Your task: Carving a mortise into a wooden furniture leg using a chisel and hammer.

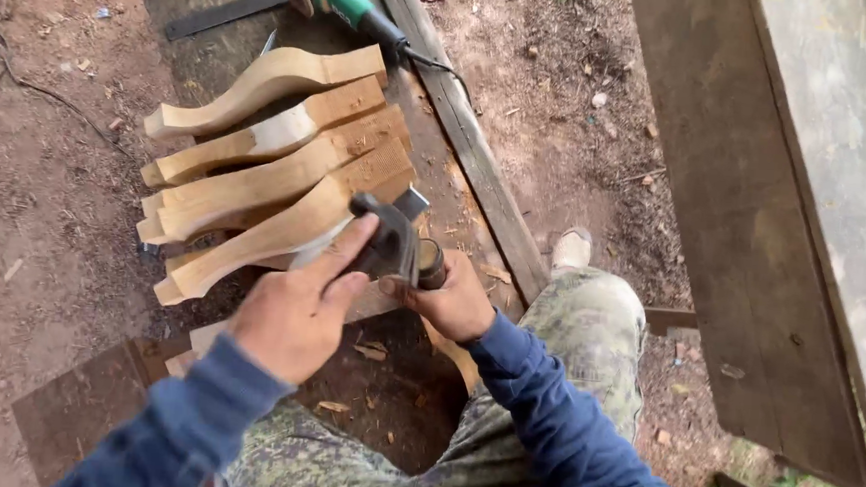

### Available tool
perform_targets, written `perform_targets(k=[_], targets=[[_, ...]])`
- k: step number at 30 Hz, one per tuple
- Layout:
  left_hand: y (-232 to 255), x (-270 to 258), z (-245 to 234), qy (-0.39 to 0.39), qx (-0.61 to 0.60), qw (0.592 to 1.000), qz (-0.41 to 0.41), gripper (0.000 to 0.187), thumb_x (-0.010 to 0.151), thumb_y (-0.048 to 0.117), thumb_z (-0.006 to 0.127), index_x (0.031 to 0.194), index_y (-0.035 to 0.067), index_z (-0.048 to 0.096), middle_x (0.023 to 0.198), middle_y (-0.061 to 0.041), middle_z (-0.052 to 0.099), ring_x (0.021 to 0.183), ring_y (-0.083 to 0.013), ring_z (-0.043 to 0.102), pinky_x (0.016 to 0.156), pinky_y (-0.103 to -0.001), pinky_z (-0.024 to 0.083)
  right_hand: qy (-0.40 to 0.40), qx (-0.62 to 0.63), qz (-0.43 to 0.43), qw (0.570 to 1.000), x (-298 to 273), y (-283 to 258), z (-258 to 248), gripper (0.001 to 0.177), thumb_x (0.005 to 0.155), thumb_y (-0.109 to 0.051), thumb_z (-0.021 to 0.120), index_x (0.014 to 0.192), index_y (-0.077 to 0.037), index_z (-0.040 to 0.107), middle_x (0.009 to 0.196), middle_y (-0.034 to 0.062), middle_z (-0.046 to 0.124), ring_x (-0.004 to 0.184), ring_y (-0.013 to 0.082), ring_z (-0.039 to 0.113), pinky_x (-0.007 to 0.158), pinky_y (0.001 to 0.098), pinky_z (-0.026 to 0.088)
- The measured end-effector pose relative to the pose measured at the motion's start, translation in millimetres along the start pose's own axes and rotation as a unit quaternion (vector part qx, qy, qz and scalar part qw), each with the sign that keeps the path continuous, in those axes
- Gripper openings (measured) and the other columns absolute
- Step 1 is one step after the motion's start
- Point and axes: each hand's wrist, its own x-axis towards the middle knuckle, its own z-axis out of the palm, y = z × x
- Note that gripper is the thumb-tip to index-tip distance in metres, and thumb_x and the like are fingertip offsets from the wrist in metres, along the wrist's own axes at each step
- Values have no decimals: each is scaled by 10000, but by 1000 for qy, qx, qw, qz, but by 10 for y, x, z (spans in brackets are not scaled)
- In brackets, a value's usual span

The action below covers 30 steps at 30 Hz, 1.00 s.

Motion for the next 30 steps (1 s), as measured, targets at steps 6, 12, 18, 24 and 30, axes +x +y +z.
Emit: perform_targets(k=[6, 12, 18, 24, 30], targets=[[676, -114, -238, 185, -267, 919, -224, 613, 1031, 255, 593, 1613, 217, 403, 1117, -208, 802, 693, -269, 606, 624, -348, 519, 22, -113, 5, 993, -136, 201, -58, 231, 957, -80, 864, 886, -8, 657, 828, -37, 602, 776, 66, 531, 686, 309, 488], [433, 5, -224, 45, -8, 998, 48, 560, 1005, 236, 633, 1540, 121, 512, 1219, -257, 706, 1000, -362, 724, 824, -361, 582, 32, -112, -32, 993, -31, -76, 5, 435, 795, -36, 762, 1211, -48, 635, 951, -57, 715, 878, 51, 645, 803, 275, 559], [657, -105, -34, 146, -269, 937, -171, 519, 1024, 256, 606, 1526, 227, 477, 1271, -152, 770, 794, -271, 734, 726, -274, 592, 3, 42, 28, 999, -121, 304, -91, 274, 882, -45, 806, 1118, 44, 696, 975, 21, 718, 859, 130, 640, 802, 341, 565], [874, -154, -366, -3, -129, 983, -132, 538, 978, 231, 659, 1506, 214, 552, 1028, -230, 742, 927, -400, 738, 760, -372, 587, 54, -1, -54, 997, -185, 85, 27, 513, 777, -118, 761, 1250, -75, 566, 1147, -74, 686, 1075, 42, 622, 945, 249, 525], [692, -133, -35, -104, -89, 958, -253, 673, 949, 291, 668, 1594, 342, 479, 1163, -184, 730, 1053, -398, 685, 847, -415, 535, -10, -195, -66, 978, -197, 259, -207, 156, 930, -144, 671, 1044, -38, 656, 853, -2, 670, 825, 97, 594, 730, 329, 554]])
